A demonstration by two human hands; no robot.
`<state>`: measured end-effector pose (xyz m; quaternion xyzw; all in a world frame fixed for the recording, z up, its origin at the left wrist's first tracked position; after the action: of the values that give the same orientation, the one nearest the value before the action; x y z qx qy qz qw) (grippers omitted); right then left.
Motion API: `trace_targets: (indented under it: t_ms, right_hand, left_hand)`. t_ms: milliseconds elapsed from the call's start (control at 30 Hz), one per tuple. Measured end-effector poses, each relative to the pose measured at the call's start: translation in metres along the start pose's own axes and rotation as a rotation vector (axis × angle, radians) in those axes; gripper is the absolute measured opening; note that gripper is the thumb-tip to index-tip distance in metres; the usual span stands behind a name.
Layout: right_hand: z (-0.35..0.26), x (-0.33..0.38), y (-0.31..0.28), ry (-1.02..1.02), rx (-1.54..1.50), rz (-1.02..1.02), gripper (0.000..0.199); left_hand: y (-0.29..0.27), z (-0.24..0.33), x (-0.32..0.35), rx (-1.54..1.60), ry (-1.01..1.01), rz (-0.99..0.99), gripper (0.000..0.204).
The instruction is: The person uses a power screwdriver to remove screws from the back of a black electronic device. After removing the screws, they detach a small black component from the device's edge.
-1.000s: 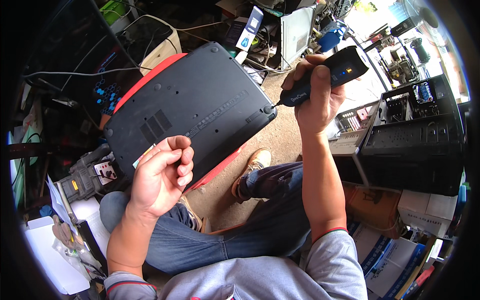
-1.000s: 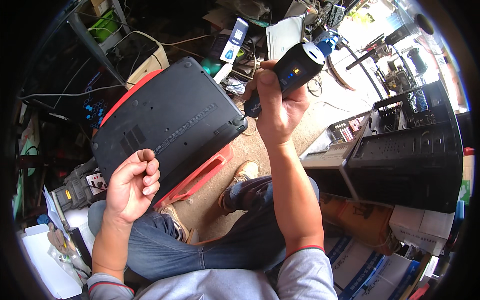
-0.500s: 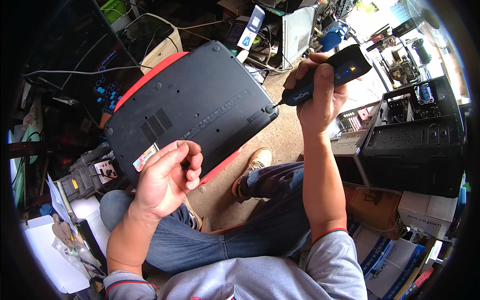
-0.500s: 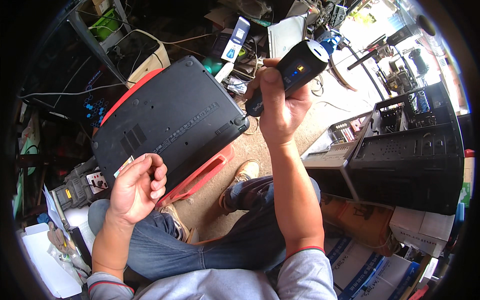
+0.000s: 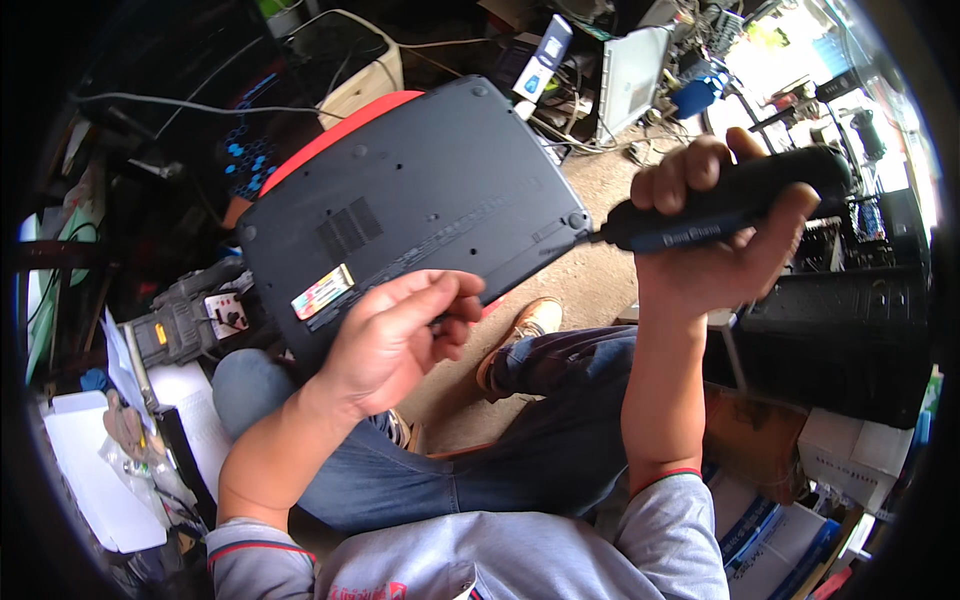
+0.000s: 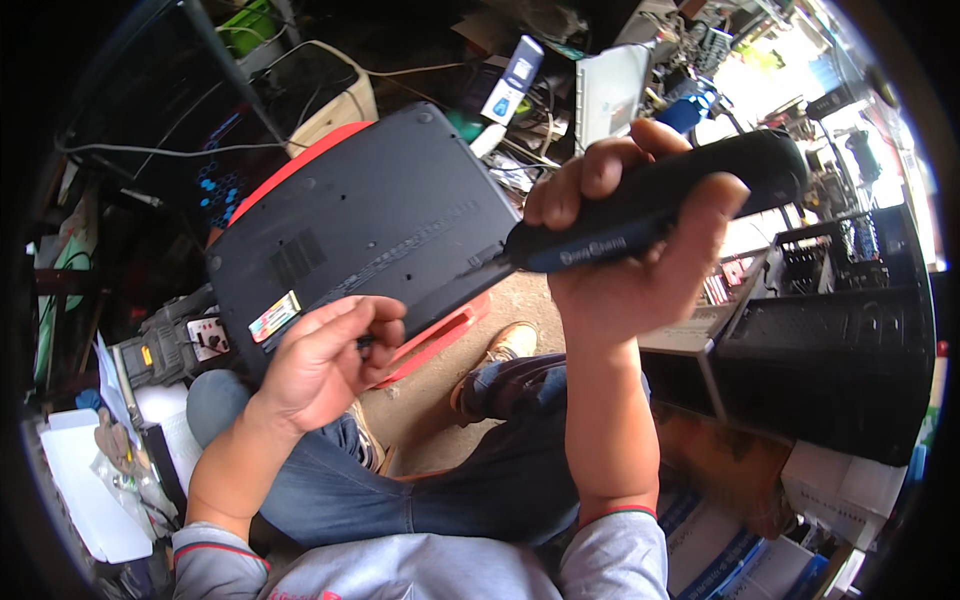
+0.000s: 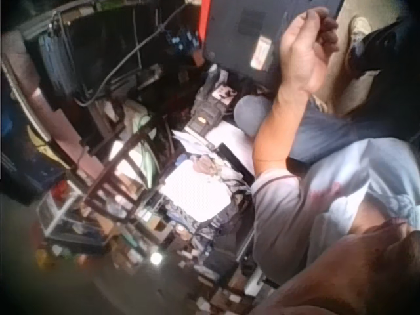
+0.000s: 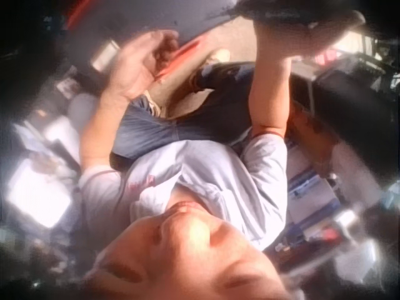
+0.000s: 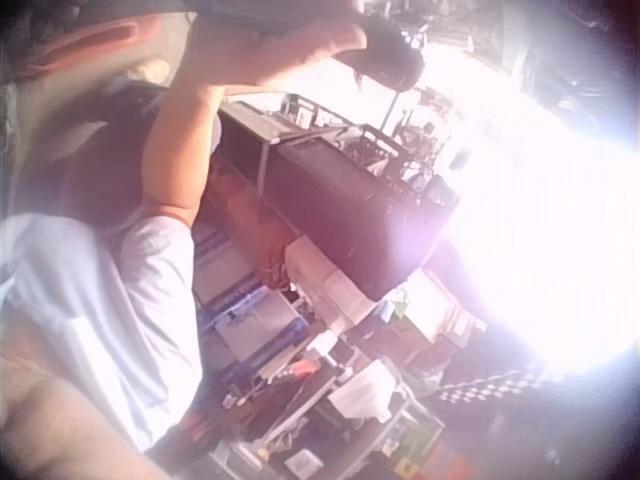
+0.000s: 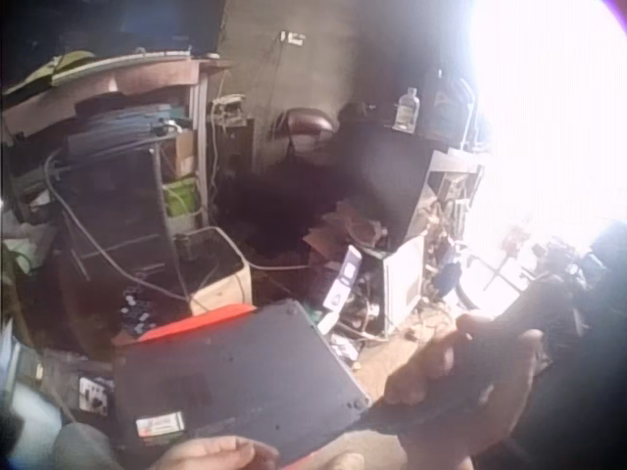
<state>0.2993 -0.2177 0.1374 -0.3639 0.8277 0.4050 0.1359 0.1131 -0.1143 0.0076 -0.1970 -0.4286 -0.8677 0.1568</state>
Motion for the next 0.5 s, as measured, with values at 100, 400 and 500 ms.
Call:
trace_targets:
  t_ms: [100,400,500]
  right_hand:
    - [0.012,0.009,0.033,0.053,-0.057,-0.098,0.068]
    - [0.033,0.025,0.060,0.155,-0.085,-0.114,0.065]
    - [0.022,0.020,0.062,0.130,-0.066,-0.105,0.064]
  left_hand:
    - [0.009,-0.007,-0.004,0.098,-0.010,-0.118,0.044]
    - [0.016,-0.017,0.002,0.193,-0.055,-0.233,0.022]
    - [0.011,-0.021,0.004,0.151,-0.026,-0.261,0.023]
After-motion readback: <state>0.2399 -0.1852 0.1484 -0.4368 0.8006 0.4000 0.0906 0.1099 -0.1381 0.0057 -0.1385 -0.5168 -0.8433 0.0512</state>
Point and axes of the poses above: each hand's wrist, its own x-axis away from the middle knuckle, its own y-axis out of the palm, z = x × y, the point moved 9 cm from there along -x, towards the middle knuckle
